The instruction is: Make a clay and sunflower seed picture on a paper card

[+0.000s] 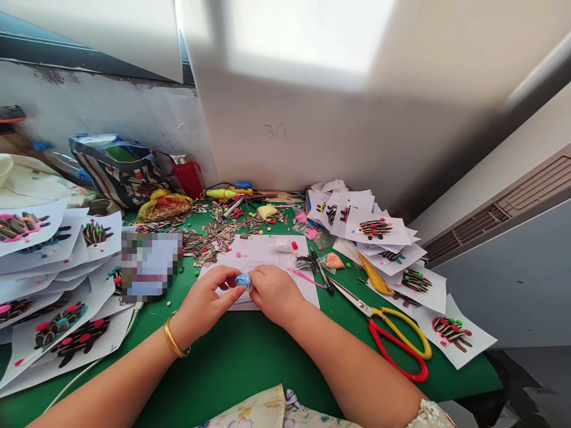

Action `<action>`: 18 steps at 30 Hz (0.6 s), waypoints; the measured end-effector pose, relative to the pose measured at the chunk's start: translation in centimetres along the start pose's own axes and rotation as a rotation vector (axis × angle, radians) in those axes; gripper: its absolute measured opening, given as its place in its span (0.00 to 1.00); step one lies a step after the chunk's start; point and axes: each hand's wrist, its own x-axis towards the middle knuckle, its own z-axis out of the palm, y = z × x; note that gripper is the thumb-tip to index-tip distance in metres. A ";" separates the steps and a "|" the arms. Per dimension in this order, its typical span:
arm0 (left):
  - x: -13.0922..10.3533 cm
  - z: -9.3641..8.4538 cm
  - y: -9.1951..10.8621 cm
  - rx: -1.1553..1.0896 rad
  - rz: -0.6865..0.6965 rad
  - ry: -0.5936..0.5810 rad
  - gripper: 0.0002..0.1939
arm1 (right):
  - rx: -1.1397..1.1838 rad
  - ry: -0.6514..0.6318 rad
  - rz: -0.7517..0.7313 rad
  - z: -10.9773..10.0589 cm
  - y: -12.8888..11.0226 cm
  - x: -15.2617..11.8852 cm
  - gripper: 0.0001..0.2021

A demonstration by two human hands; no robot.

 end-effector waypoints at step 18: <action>0.4 0.0 -0.5 -0.062 0.059 0.091 0.07 | 0.166 0.084 0.143 -1.0 0.6 0.0 0.11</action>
